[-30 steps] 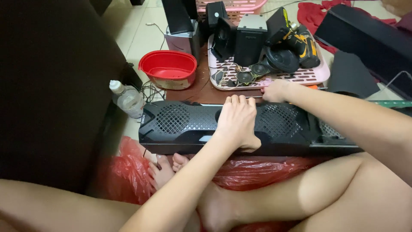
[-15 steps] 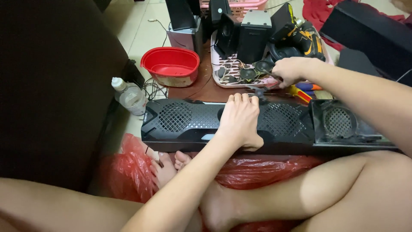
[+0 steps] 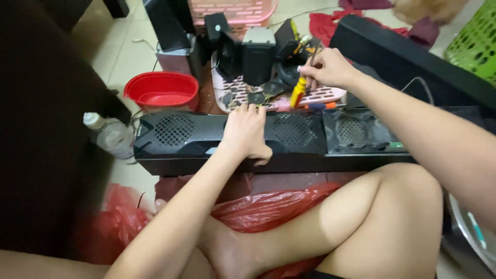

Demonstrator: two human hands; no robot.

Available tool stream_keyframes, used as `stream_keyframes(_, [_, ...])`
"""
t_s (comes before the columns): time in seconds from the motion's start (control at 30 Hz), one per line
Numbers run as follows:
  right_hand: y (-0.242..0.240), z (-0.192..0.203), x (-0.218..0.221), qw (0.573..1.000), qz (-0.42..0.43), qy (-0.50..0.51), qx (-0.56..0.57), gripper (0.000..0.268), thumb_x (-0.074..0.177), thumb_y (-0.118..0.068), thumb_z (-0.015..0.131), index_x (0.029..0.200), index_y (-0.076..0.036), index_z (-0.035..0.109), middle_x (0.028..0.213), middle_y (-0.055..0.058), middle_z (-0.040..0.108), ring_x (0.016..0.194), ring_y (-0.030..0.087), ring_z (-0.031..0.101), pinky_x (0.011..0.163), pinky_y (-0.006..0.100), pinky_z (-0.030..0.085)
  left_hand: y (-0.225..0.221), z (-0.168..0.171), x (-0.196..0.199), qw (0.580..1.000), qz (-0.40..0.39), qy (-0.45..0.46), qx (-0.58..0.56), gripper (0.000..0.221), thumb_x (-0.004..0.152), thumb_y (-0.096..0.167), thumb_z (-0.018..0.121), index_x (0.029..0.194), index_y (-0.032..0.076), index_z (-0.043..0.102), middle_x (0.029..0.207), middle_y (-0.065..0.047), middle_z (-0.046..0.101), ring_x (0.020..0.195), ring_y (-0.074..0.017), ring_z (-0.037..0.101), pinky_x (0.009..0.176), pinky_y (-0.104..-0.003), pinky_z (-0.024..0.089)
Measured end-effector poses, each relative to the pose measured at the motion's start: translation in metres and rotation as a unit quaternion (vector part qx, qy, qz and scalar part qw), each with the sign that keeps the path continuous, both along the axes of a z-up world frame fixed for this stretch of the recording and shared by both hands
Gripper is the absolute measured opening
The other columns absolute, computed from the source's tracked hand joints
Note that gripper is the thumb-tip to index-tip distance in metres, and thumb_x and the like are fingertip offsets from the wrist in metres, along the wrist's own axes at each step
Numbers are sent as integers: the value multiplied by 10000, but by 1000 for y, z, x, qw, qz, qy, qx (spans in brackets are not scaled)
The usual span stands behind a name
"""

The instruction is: The person is disassembling a soundbar by prying open the casing with a screwdriver and cleaning the internal components with a brush.

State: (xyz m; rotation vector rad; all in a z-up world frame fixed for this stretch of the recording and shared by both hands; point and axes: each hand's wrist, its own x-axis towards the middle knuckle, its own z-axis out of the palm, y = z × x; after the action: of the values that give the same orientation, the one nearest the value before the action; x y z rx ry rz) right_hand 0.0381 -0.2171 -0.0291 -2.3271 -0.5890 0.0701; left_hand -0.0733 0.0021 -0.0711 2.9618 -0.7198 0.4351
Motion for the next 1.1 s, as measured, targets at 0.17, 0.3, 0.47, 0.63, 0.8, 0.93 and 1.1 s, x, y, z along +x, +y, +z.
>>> stream_keyframes(0.17, [-8, 10, 3, 994, -73, 17, 81, 243, 913, -80, 517, 764, 85, 617, 610, 108, 600, 436, 152, 555, 433, 220, 470, -4, 8, -5, 999, -7, 37, 39, 711, 210, 328, 716, 817, 18, 515, 822, -166, 550, 727, -319, 513, 659, -367, 445])
stream_keyframes(0.3, [-4, -3, 23, 998, -67, -14, 9, 254, 925, -91, 511, 759, 59, 631, 577, 80, 589, 435, 149, 549, 456, 224, 439, 0, 2, -13, 999, 3, 30, 13, 678, 223, 311, 706, 807, 45, 488, 852, -174, 527, 739, -322, 495, 705, -352, 427])
stream_keyframes(0.47, [20, -37, 57, 982, 15, -125, -142, 214, 865, -123, 570, 749, 47, 628, 615, 123, 606, 489, 241, 552, 519, 309, 448, 3, -7, -12, 1000, 3, -2, 3, 647, 246, 320, 684, 791, 39, 478, 825, -168, 527, 738, -309, 482, 733, -338, 405])
stream_keyframes(0.63, [44, -57, 46, 930, 58, -134, -338, 242, 811, -221, 562, 776, 2, 649, 743, 198, 639, 646, 387, 598, 632, 427, 483, 5, -7, -11, 1000, 0, 6, -6, 623, 255, 294, 658, 788, 27, 474, 814, -177, 531, 746, -320, 487, 752, -344, 406])
stream_keyframes(0.8, [38, -52, 34, 960, 68, -107, -250, 339, 607, -183, 777, 865, 11, 673, 628, 109, 646, 514, 240, 583, 573, 313, 464, 4, -2, -12, 1000, -2, 18, -8, 689, 211, 314, 700, 799, 28, 484, 834, -170, 542, 748, -320, 509, 763, -352, 416])
stream_keyframes(0.93, [7, -2, -38, 960, -50, -173, -214, 348, 756, -336, 693, 961, -55, 683, 780, 69, 674, 602, 179, 616, 546, 278, 458, 12, -2, -6, 998, -19, 57, 31, 777, 229, 388, 796, 862, 39, 510, 907, -170, 561, 802, -320, 538, 742, -378, 450])
stream_keyframes(1.1, [-28, 5, -158, 954, -145, -246, 91, 92, 905, 68, 637, 991, 101, 630, 762, 91, 552, 622, 118, 410, 565, 216, 332, 41, 17, -4, 985, 13, 170, 37, 1274, 176, 461, 941, 1242, 24, 396, 1171, -172, 472, 1042, -373, 446, 936, -461, 332])
